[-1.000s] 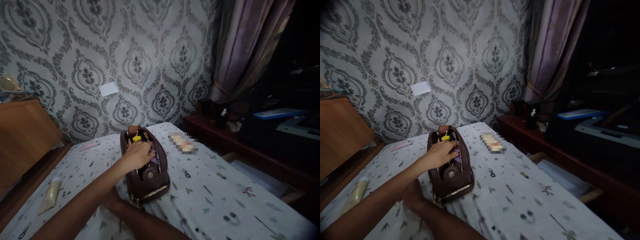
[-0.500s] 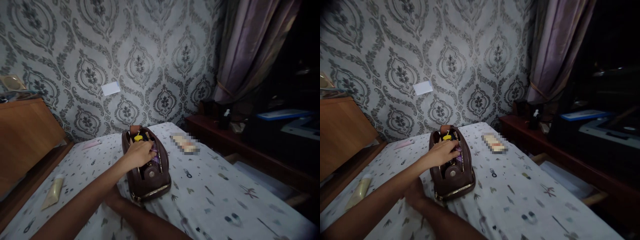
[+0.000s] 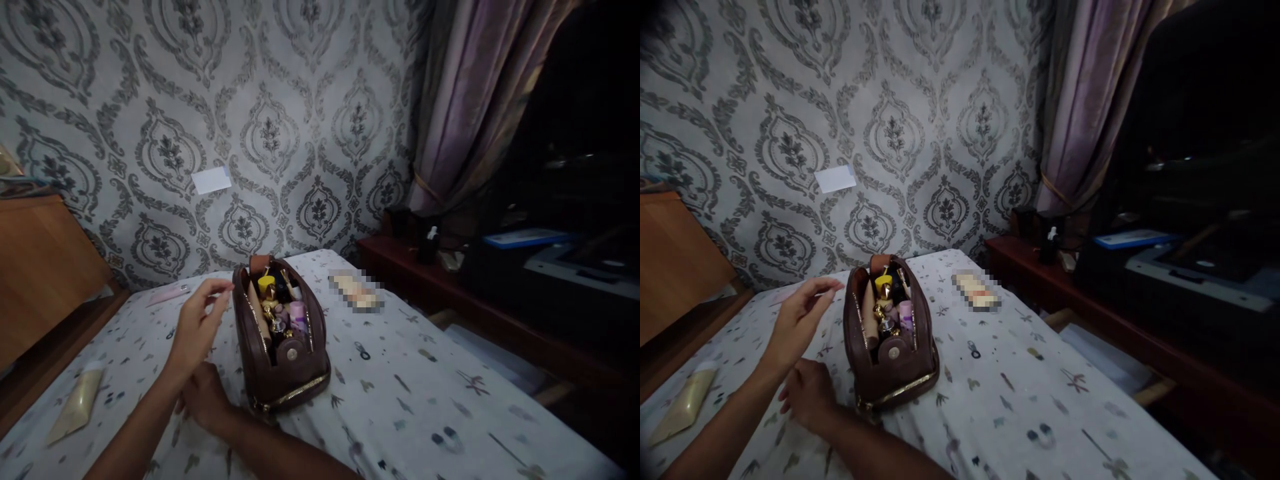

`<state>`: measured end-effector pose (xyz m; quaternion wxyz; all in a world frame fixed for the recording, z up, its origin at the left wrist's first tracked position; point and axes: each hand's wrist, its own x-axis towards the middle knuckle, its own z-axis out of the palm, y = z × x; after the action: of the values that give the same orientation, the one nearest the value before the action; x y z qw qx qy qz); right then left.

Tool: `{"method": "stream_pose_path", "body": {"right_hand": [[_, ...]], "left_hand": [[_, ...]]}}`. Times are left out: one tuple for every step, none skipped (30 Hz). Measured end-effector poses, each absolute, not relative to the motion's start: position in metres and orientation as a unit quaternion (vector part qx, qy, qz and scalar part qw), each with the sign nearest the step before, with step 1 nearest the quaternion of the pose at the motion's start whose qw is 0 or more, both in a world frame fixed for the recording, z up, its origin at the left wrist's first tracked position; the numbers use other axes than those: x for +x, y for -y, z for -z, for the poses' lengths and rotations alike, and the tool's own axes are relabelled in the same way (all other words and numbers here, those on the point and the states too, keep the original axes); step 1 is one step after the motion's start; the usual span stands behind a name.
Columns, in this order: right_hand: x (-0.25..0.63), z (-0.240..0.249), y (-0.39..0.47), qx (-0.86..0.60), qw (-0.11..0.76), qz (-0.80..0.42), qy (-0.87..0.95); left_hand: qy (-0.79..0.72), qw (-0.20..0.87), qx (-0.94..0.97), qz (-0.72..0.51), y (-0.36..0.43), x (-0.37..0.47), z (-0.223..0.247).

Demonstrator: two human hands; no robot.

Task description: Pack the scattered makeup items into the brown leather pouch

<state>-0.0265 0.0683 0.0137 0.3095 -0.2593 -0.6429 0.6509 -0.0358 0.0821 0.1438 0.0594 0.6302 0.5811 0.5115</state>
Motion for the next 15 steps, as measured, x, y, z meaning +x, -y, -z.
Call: {"method": "stream_pose_path", "body": {"right_hand": [[-0.027, -0.014, -0.068, -0.263, 0.306, -0.66, 0.633], [-0.028, -0.013, -0.069, -0.262, 0.304, -0.667, 0.627], [-0.028, -0.013, -0.069, -0.259, 0.306, -0.668, 0.627], [-0.028, -0.012, -0.069, -0.255, 0.311, -0.66, 0.635], [-0.027, -0.012, -0.069, -0.254, 0.321, -0.639, 0.652], [-0.026, -0.011, -0.07, -0.254, 0.33, -0.601, 0.683], [-0.026, -0.011, -0.07, -0.257, 0.336, -0.551, 0.719], [-0.025, -0.01, -0.07, -0.261, 0.338, -0.501, 0.753], [-0.025, -0.01, -0.07, -0.264, 0.334, -0.46, 0.78], [-0.024, -0.01, -0.07, -0.265, 0.323, -0.43, 0.8], [-0.025, -0.01, -0.07, -0.265, 0.31, -0.416, 0.813], [-0.025, -0.011, -0.069, -0.263, 0.296, -0.41, 0.822], [-0.026, -0.011, -0.068, -0.26, 0.283, -0.404, 0.83], [-0.027, -0.012, -0.067, -0.256, 0.269, -0.395, 0.84], [-0.027, -0.014, -0.065, -0.249, 0.255, -0.387, 0.85]], "left_hand": [[-0.598, 0.062, 0.612, -0.513, -0.078, -0.049, -0.134], [-0.615, 0.065, 0.592, -0.517, -0.074, -0.064, -0.122], [-0.633, 0.072, 0.573, -0.516, -0.07, -0.078, -0.109], [-0.646, 0.079, 0.551, -0.522, -0.065, -0.093, -0.096], [-0.658, 0.085, 0.532, -0.525, -0.059, -0.107, -0.082], [-0.668, 0.09, 0.513, -0.531, -0.054, -0.119, -0.069], [-0.681, 0.099, 0.492, -0.534, -0.048, -0.13, -0.055], [-0.693, 0.105, 0.467, -0.539, -0.042, -0.14, -0.043], [-0.701, 0.103, 0.453, -0.541, -0.037, -0.147, -0.031], [-0.706, 0.104, 0.449, -0.538, -0.032, -0.153, -0.022], [-0.707, 0.104, 0.451, -0.534, -0.029, -0.156, -0.014], [-0.707, 0.105, 0.457, -0.53, -0.026, -0.159, -0.008], [-0.704, 0.106, 0.463, -0.528, -0.025, -0.16, -0.005], [-0.701, 0.108, 0.469, -0.526, -0.024, -0.16, -0.002], [-0.701, 0.109, 0.472, -0.522, -0.024, -0.16, -0.001]]}}
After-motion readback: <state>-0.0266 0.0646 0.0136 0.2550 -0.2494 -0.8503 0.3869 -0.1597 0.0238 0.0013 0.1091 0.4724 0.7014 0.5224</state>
